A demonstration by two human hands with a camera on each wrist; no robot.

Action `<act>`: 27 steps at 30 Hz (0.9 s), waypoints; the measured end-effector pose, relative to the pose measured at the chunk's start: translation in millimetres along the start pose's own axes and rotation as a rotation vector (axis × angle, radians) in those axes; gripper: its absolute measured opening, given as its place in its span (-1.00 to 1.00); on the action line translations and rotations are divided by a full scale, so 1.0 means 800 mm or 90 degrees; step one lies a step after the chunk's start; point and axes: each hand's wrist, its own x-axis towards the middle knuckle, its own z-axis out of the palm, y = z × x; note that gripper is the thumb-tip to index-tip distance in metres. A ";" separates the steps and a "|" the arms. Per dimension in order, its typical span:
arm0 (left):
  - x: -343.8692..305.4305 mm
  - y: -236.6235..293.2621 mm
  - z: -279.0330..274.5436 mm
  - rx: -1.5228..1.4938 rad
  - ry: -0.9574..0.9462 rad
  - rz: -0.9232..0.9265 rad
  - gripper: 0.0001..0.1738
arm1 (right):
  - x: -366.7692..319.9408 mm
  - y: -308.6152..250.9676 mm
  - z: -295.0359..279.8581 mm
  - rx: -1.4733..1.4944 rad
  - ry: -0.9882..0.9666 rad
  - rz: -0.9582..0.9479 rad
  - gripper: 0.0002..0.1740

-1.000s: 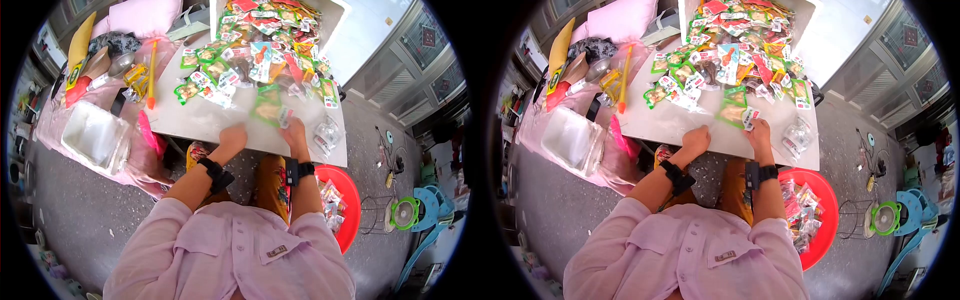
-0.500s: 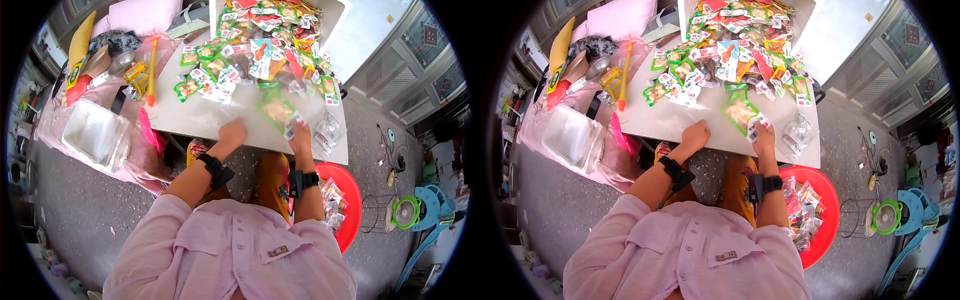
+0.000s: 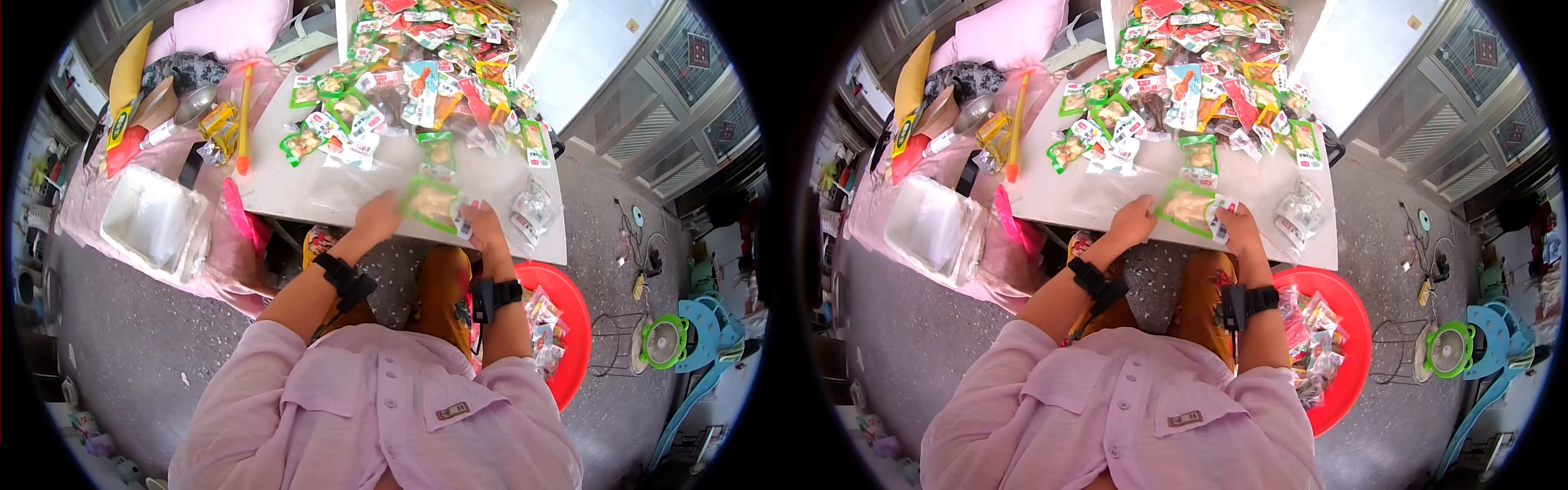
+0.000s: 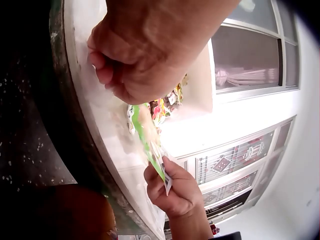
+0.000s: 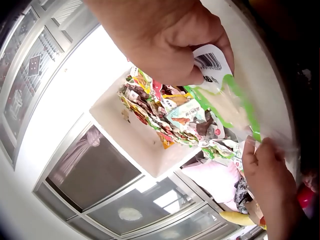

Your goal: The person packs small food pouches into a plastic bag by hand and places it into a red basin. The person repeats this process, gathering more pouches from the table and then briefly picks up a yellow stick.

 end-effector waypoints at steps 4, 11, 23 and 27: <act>-0.002 -0.006 0.002 -0.013 0.014 0.015 -0.64 | 0.005 -0.008 -0.003 -0.026 -0.080 0.053 -0.85; -0.011 0.001 -0.001 -0.013 0.034 0.095 -0.70 | 0.027 0.016 0.014 0.013 -0.069 0.042 -0.80; -0.012 0.004 0.013 0.038 0.083 0.099 -0.71 | 0.022 0.025 0.063 -0.220 -0.068 0.050 -0.87; -0.016 0.001 0.016 0.058 0.083 0.103 -0.72 | 0.026 0.021 0.040 -0.363 -0.087 0.001 -0.81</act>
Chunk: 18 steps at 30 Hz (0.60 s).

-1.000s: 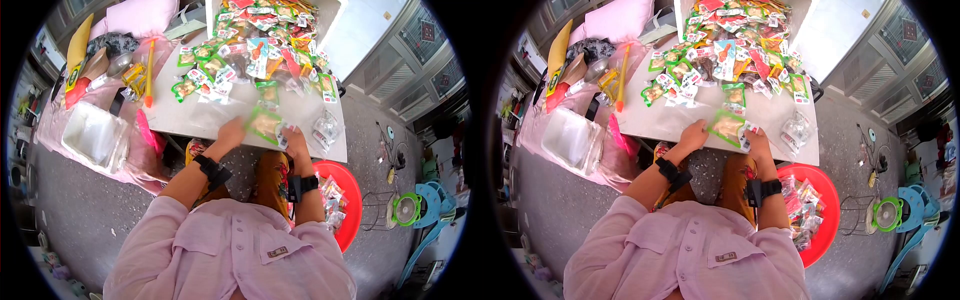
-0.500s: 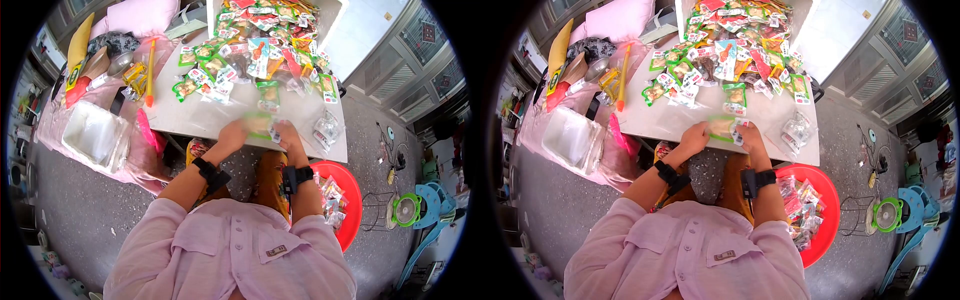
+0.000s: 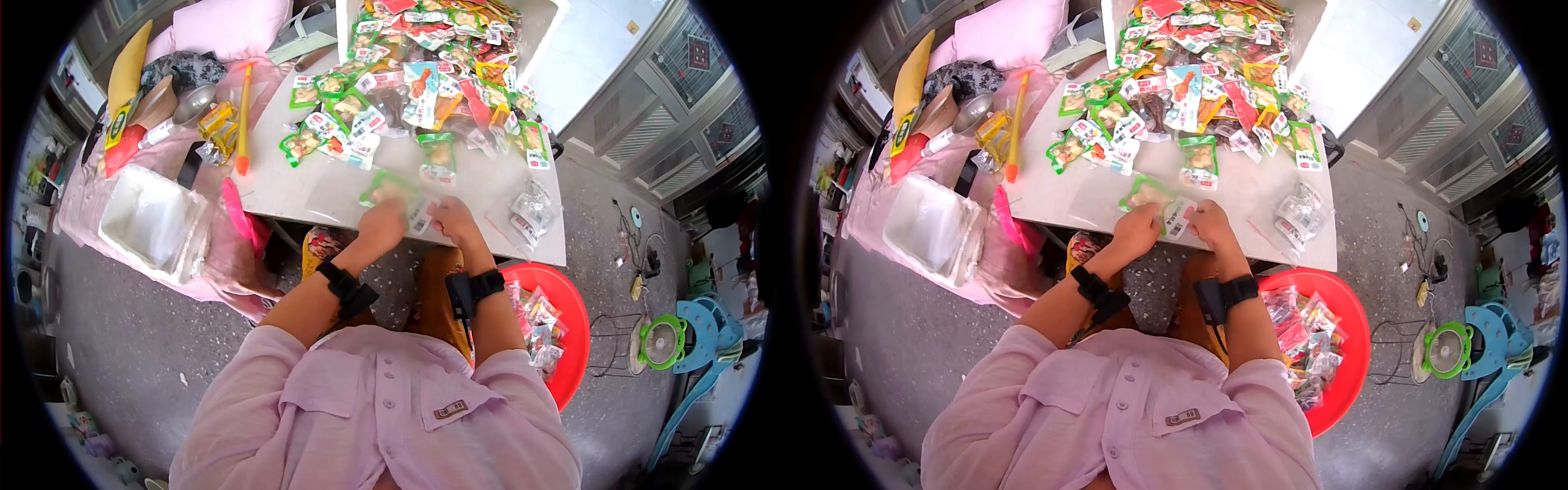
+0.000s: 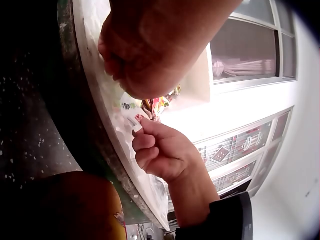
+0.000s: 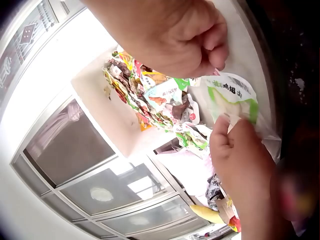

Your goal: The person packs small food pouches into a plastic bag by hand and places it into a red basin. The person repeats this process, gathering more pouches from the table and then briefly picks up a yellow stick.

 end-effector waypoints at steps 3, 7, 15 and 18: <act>-0.001 -0.003 0.006 0.019 0.007 0.021 -0.73 | 0.000 -0.009 0.004 0.062 0.001 0.000 -0.80; 0.000 -0.006 0.006 0.029 -0.005 0.034 -0.74 | 0.026 -0.003 0.032 0.253 0.018 0.024 -0.80; 0.005 -0.012 -0.013 0.001 0.024 0.088 -0.74 | 0.037 0.004 0.052 0.298 0.058 -0.062 -0.92; 0.022 0.001 -0.043 -0.073 -0.059 0.002 -0.71 | 0.024 0.010 0.051 0.239 0.177 -0.126 -0.89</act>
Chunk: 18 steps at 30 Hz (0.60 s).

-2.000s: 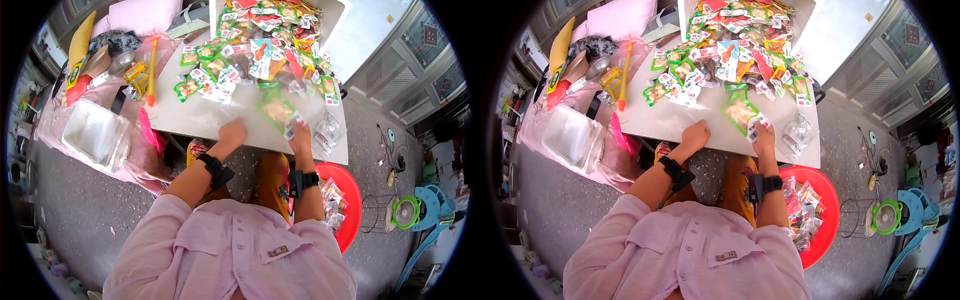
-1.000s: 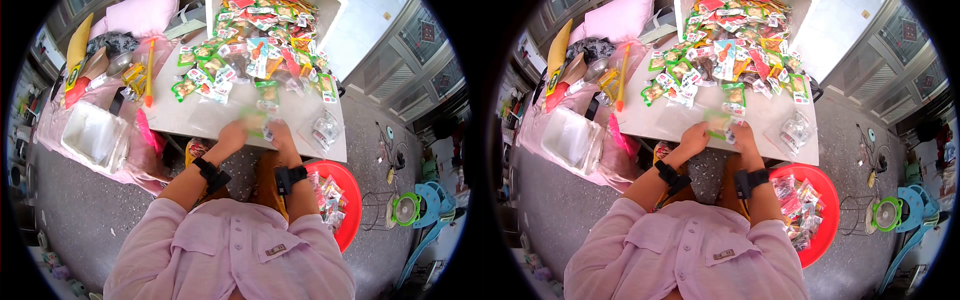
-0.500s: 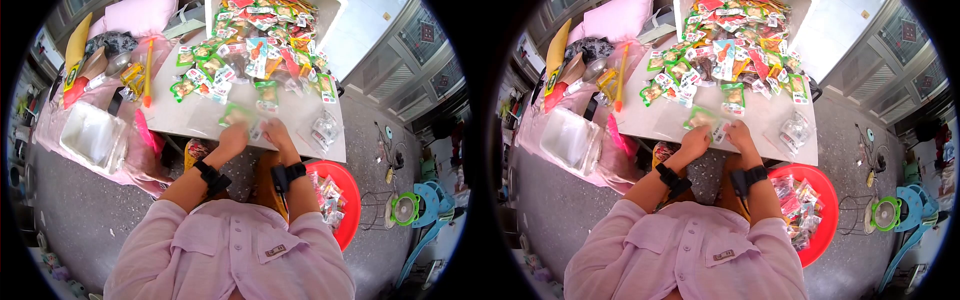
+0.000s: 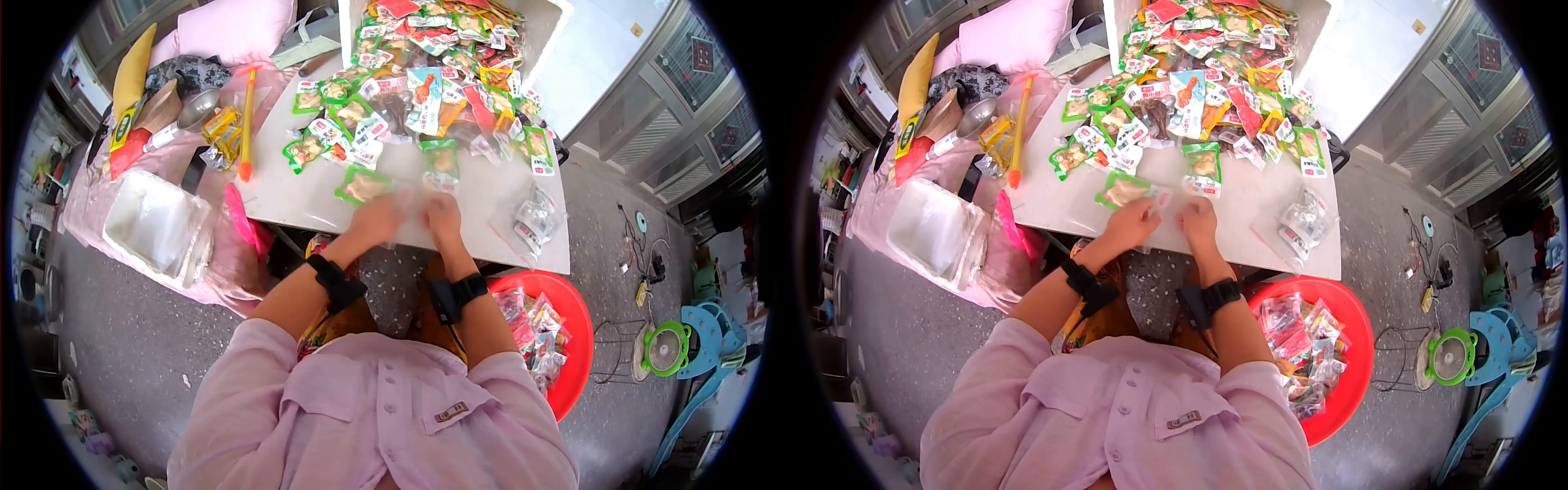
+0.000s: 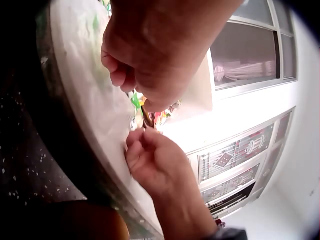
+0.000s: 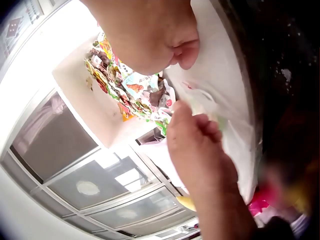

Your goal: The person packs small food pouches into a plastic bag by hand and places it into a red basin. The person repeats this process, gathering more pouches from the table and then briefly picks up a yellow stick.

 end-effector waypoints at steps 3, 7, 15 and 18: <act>0.050 -0.057 0.006 0.097 0.105 0.013 -0.68 | -0.007 0.003 -0.003 -0.016 0.013 -0.037 -0.86; 0.101 -0.080 -0.024 0.271 0.202 -0.008 -0.72 | -0.006 0.008 -0.008 0.017 -0.022 -0.041 -0.85; 0.139 -0.104 -0.041 0.313 0.142 -0.023 -0.79 | -0.001 0.013 -0.012 0.010 -0.055 -0.038 -0.85; 0.147 -0.102 -0.049 0.261 0.143 -0.048 -0.81 | -0.009 0.004 -0.008 -0.003 -0.039 -0.031 -0.90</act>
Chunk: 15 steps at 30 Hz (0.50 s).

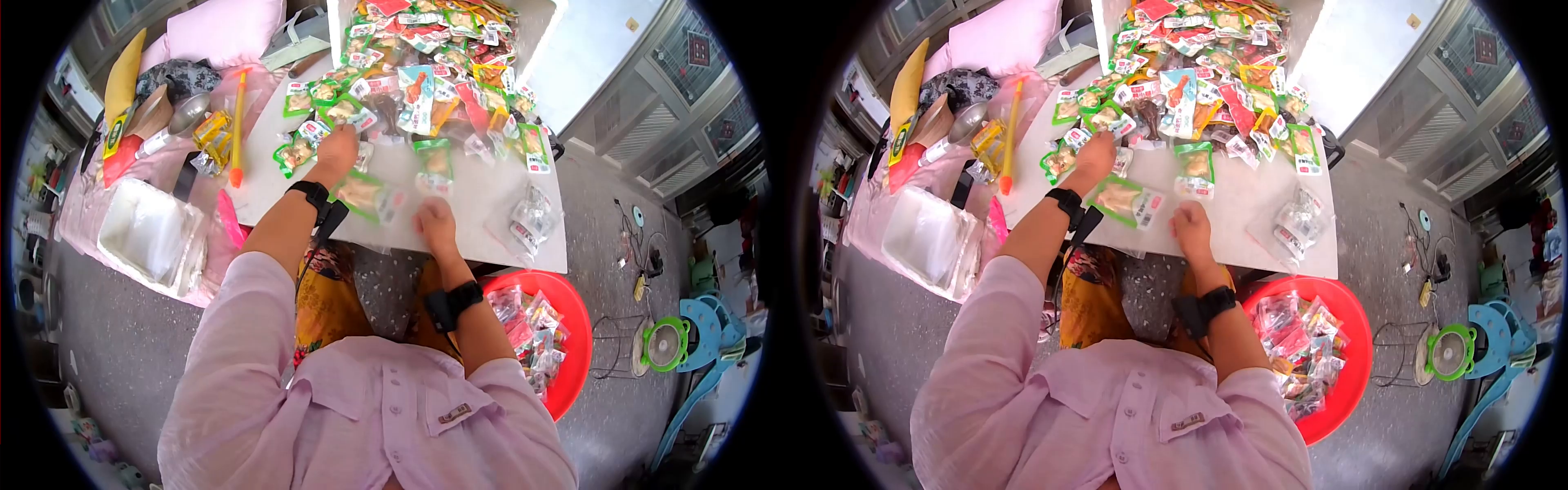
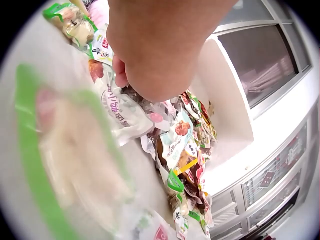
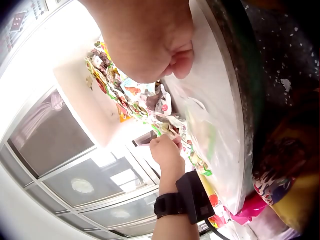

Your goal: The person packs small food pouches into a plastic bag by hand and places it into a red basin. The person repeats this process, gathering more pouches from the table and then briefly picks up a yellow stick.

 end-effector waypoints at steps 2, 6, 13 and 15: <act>0.010 0.000 -0.006 -0.035 0.053 -0.027 -0.81 | 0.001 -0.001 0.000 -0.005 -0.001 0.001 -0.90; 0.029 -0.005 -0.019 -0.201 0.224 -0.045 -0.83 | 0.009 0.010 -0.007 0.023 -0.014 0.012 -0.85; -0.019 0.042 -0.038 -0.373 0.279 0.035 -0.90 | -0.008 -0.037 0.004 0.173 0.010 0.115 -0.82; -0.061 0.071 -0.030 -0.368 0.308 0.159 -0.91 | -0.018 -0.058 0.012 0.272 -0.007 0.148 -0.80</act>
